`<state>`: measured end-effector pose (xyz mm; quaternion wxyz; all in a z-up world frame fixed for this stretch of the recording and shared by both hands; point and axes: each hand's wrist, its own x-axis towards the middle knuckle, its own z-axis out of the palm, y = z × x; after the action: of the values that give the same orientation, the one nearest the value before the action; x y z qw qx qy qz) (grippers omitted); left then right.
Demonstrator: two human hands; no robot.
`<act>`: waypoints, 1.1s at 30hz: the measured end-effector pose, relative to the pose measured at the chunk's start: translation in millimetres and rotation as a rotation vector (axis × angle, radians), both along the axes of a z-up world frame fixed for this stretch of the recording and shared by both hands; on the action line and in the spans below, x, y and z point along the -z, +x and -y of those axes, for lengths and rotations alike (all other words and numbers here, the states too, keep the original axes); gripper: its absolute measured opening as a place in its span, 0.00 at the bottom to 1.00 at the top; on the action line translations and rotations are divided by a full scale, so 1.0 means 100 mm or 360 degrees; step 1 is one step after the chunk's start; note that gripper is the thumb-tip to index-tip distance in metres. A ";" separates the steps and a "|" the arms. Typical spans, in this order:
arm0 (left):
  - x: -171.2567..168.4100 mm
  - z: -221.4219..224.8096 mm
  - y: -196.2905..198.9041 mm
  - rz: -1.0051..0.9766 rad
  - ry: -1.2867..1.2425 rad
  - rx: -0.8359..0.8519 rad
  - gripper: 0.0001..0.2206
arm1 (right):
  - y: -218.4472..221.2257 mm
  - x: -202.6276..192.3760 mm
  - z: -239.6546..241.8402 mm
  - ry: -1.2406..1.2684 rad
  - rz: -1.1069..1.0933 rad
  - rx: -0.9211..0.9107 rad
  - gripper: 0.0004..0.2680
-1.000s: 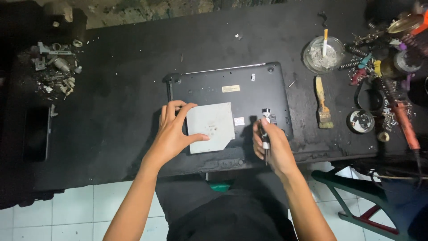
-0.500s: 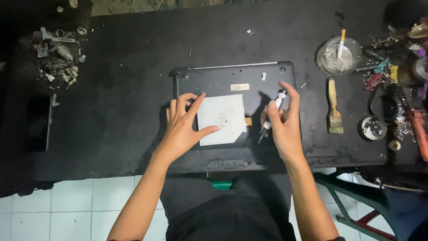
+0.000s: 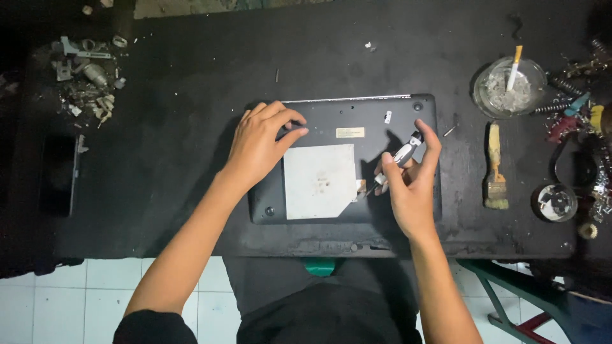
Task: Cleaning and inspecting a laptop optical drive using a brush and precision tools at a repair station.
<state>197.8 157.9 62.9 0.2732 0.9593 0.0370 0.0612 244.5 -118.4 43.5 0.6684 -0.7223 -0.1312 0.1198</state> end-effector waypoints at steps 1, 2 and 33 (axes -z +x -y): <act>-0.02 0.00 0.03 0.0001 0.0001 0.0006 0.06 | 0.01 0.00 0.00 0.0001 0.0001 0.0006 0.24; -0.02 0.01 0.03 0.0029 -0.0022 0.0023 0.05 | 0.01 0.00 0.00 0.0004 0.0008 -0.0006 0.24; -0.19 1.73 -1.20 0.0089 -0.3263 -0.0406 0.08 | -1.01 -0.40 0.10 0.0881 0.0399 -0.0003 0.13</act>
<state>77.7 -15.4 81.6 0.9517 0.2530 0.1664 0.0512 143.3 -128.7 83.6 0.8183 -0.5217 -0.2410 -0.0100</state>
